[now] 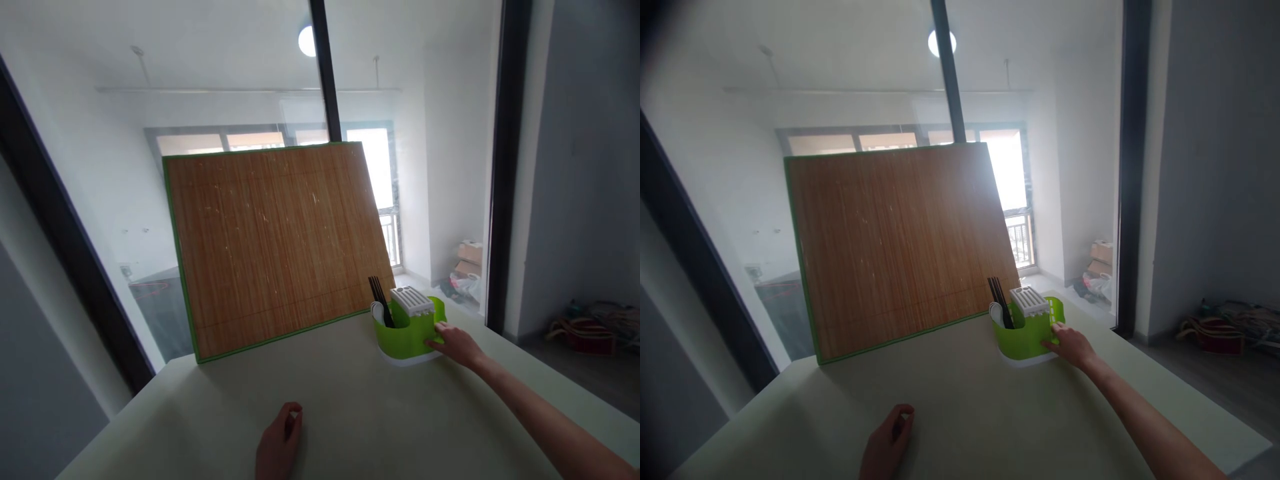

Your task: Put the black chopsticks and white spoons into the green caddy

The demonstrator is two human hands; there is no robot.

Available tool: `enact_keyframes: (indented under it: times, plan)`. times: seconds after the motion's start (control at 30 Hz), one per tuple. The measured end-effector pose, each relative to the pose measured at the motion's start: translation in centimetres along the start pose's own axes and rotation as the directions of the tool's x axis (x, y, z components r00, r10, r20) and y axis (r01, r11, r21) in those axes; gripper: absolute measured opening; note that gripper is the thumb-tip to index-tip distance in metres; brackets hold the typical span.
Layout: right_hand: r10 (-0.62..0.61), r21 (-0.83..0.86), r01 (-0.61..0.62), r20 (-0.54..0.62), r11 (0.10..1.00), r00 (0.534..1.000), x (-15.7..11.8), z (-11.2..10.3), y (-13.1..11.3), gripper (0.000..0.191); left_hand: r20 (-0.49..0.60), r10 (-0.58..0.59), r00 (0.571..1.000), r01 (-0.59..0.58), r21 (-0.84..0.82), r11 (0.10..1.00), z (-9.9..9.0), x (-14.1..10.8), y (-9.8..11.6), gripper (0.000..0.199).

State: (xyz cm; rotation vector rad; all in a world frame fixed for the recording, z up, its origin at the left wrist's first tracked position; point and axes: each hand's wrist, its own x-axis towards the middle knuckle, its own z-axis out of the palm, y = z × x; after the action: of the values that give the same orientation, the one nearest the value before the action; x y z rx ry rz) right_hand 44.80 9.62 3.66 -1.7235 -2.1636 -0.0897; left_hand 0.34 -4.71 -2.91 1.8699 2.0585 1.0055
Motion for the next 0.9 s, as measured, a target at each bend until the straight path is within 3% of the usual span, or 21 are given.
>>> enact_keyframes:
  times: [0.43, 0.9]
  plan:
    - [0.078, -0.003, -0.078, 0.009, 0.997, 0.997, 2.9, 0.3, 7.7, 0.031, 0.04, -0.026, 0.999, 0.025, 0.026, 0.999, 0.3, 0.3, -0.6, 0.035]
    - [0.124, -0.023, -0.125, -0.028, 0.992, 0.992, 4.9, 1.5, 8.7, 0.036, 0.055, -0.04, 0.998, 0.038, 0.043, 0.998, 0.8, 0.5, -1.3, 0.033]
